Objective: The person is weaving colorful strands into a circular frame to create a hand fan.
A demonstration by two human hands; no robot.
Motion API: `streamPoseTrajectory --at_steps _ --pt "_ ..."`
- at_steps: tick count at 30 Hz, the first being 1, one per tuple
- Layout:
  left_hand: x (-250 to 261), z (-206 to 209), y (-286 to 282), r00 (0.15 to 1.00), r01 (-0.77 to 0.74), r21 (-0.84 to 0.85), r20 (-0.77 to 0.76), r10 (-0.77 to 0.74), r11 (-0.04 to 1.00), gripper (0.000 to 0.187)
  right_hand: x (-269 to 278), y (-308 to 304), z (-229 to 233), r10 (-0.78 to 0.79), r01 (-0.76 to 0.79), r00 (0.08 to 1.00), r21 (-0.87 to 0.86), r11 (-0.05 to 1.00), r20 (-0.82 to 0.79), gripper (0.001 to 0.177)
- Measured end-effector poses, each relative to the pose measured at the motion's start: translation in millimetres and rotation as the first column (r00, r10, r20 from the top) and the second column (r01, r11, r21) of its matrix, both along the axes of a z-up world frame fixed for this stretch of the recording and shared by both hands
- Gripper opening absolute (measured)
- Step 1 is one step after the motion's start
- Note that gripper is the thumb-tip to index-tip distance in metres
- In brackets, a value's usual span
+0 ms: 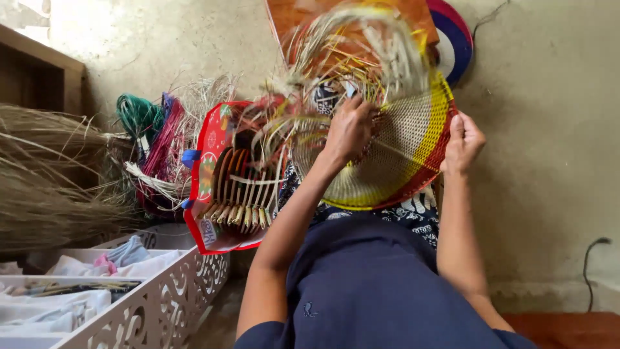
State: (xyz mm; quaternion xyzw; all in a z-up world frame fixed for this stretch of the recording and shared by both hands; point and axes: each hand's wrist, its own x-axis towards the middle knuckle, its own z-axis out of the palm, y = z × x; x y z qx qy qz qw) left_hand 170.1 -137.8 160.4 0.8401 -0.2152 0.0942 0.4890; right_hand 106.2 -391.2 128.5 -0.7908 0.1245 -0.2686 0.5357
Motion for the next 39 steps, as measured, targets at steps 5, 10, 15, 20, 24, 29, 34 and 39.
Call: streamPoseTrajectory --at_steps 5,10,15,20,24,29,34,39 --pt "9 -33 -4 0.963 -0.025 0.364 0.258 -0.075 0.931 0.006 -26 4 -2 -0.054 0.059 0.996 0.075 0.995 -0.065 0.023" --pt "-1 -16 14 0.992 0.039 0.441 0.087 -0.086 0.897 0.012 -36 7 -5 -0.042 0.044 0.998 0.043 0.998 -0.051 0.024" --pt "0 -29 15 0.994 0.101 0.24 0.027 -0.111 0.965 0.013 -33 17 9 -0.026 0.026 1.0 -0.025 0.999 0.003 0.024" --pt "-20 -2 23 0.995 0.084 0.131 -0.058 -0.077 0.988 0.013 -35 12 2 -0.031 0.032 0.999 -0.035 0.999 0.031 0.025" --pt "-48 -4 34 0.998 -0.048 0.31 -0.034 0.062 0.95 0.011 -34 17 0 -0.006 0.007 1.0 -0.079 0.997 0.023 0.023" --pt "-68 0 42 0.985 -0.171 0.231 0.032 0.168 0.958 0.013 -34 22 5 -0.002 0.004 0.999 -0.057 0.998 0.042 0.023" --pt "-68 -40 40 0.954 -0.298 0.146 0.016 0.299 0.943 0.011 -36 16 -11 -0.023 0.023 1.0 -0.006 1.0 0.006 0.022" --pt "-48 -76 21 0.949 -0.3 0.007 -0.103 0.299 0.954 0.013 -44 -6 -49 -0.082 0.087 0.996 0.135 0.987 -0.043 0.022"
